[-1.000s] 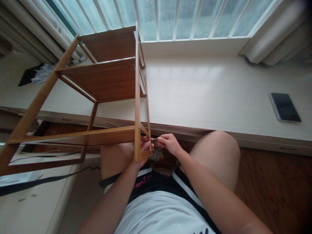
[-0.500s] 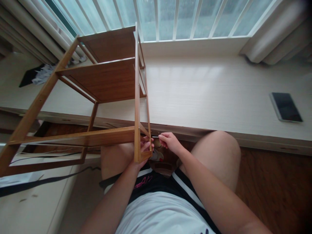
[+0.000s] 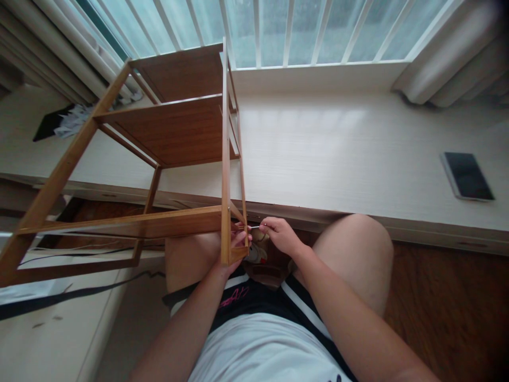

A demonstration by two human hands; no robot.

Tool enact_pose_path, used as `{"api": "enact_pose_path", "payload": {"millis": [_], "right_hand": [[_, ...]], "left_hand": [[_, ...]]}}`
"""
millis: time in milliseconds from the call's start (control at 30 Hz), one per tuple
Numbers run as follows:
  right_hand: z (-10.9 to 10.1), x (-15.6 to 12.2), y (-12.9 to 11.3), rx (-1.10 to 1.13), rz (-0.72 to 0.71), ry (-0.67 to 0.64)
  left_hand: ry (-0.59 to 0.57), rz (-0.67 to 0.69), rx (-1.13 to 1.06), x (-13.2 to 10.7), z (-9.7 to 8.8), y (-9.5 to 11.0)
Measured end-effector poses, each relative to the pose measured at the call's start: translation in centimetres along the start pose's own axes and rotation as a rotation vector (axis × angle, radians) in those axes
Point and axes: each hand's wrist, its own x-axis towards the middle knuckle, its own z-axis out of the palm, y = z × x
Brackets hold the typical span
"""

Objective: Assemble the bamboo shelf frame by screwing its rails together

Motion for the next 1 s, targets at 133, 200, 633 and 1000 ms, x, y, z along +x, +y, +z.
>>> {"api": "enact_pose_path", "payload": {"millis": [133,200,633,1000], "right_hand": [[0.1,0.0,0.0,-0.018,-0.02,0.013],[0.1,0.0,-0.1,-0.018,-0.026,0.013],[1.0,0.1,-0.3,0.385,0.287,-0.026],[1.8,0.9,-0.1,0.614,0.447,-0.07]], "left_hand": [[0.01,-0.001,0.0,0.0,0.0,0.0],[0.014,-0.004,0.001,-0.1,0.1,0.0],[0.024,-0.003,0.009,-0.1,0.0,0.0],[0.021,-0.003,0.01,0.0,-0.1,0.0]]}}
